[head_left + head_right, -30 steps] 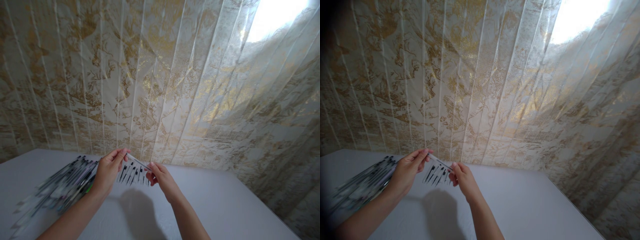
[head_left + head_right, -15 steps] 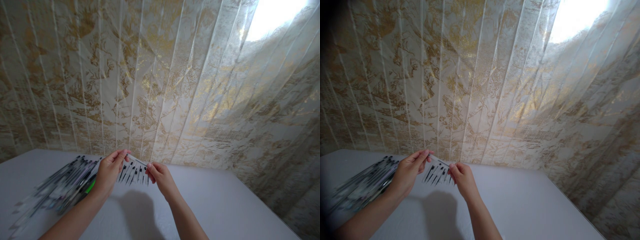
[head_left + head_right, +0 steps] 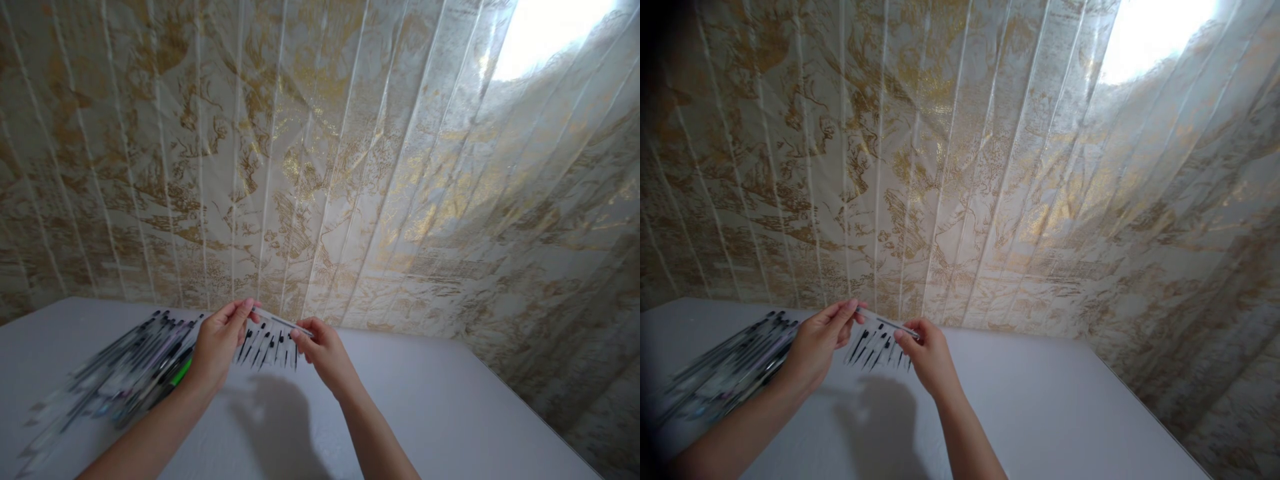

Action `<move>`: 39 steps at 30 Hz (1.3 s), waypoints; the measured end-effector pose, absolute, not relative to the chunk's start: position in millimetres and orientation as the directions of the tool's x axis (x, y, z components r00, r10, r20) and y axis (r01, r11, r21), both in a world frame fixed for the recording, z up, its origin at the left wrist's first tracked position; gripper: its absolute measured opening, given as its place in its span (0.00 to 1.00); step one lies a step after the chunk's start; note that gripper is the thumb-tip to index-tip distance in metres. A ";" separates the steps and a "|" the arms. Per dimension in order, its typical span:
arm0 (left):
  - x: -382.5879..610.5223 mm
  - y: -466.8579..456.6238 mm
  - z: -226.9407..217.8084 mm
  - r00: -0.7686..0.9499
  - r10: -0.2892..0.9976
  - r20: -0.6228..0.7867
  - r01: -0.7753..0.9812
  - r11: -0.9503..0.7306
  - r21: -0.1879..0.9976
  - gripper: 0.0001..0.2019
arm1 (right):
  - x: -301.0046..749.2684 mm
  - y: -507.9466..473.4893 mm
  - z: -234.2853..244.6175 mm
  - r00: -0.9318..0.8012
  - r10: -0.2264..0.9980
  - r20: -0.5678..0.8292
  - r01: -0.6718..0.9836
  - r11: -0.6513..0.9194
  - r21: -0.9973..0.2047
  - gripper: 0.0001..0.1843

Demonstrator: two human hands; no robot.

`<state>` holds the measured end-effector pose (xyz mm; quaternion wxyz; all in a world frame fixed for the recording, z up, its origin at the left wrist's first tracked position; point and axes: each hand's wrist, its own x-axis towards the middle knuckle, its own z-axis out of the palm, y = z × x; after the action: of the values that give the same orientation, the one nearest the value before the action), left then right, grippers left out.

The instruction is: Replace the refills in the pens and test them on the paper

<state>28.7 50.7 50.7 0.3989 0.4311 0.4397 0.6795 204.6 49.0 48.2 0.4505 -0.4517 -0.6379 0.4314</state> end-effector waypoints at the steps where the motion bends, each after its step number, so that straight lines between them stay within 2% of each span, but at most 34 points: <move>1: 28.6 50.8 50.6 -0.306 0.922 0.238 -0.160 -0.296 0.942 0.21 | 205.0 49.2 47.9 -0.197 0.964 0.181 0.210 0.222 -0.952 0.17; 4: 29.0 51.5 49.1 -0.295 0.926 0.236 -0.163 -0.292 0.943 0.21 | 206.2 48.1 49.1 -0.194 0.954 0.228 0.305 0.279 -0.911 0.18; 6: 30.3 52.1 46.5 -0.287 0.934 0.214 -0.195 -0.275 0.941 0.21 | 206.9 45.6 52.5 -0.154 0.936 0.318 0.406 0.353 -0.843 0.13; 9: 34.2 52.4 41.4 -0.273 0.951 0.148 -0.286 -0.227 0.931 0.21 | 207.4 39.8 60.3 -0.142 0.848 0.511 0.586 0.488 -0.647 0.06; 13: 38.8 52.2 36.2 -0.289 0.955 0.068 -0.340 -0.169 0.925 0.20 | 207.2 32.6 69.7 -0.273 0.697 0.663 0.706 0.613 -0.355 0.04; 15: 38.5 52.8 35.2 -0.310 0.949 0.048 -0.332 -0.156 0.930 0.20 | 207.4 29.9 73.4 -0.316 0.638 0.702 0.718 0.645 -0.263 0.05; 18: 35.0 55.0 34.8 -0.335 0.941 0.038 -0.331 -0.156 0.931 0.21 | 208.9 26.9 78.6 -0.335 0.571 0.749 0.721 0.667 -0.185 0.06; 21: 31.0 57.7 34.8 -0.287 0.958 -0.002 -0.414 -0.123 0.902 0.19 | 211.7 25.6 82.4 -0.339 0.559 0.756 0.729 0.664 -0.164 0.04; 25: 27.2 62.2 32.5 -0.201 0.973 -0.112 -0.616 -0.037 0.787 0.09 | 216.7 26.1 85.1 -0.330 0.595 0.733 0.757 0.630 -0.171 0.04; 30: 22.8 65.8 30.8 -0.174 0.973 -0.151 -0.670 -0.005 0.743 0.04 | 223.2 27.2 88.4 -0.295 0.652 0.698 0.778 0.588 -0.221 0.03; 35: 32.0 57.0 37.1 -0.085 0.994 -0.062 -0.612 -0.003 0.791 0.16 | 220.9 27.8 87.3 -0.248 0.709 0.660 0.793 0.540 -0.282 0.01; 39: 29.7 56.0 41.5 -0.144 0.988 0.056 -0.480 -0.119 0.869 0.20 | 224.5 29.6 86.7 -0.292 0.811 0.507 0.817 0.487 -0.310 0.00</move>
<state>29.7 56.0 41.5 0.5541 0.3481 0.3651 0.6622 224.5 29.6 86.7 0.3127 -0.5063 -0.8036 -0.0044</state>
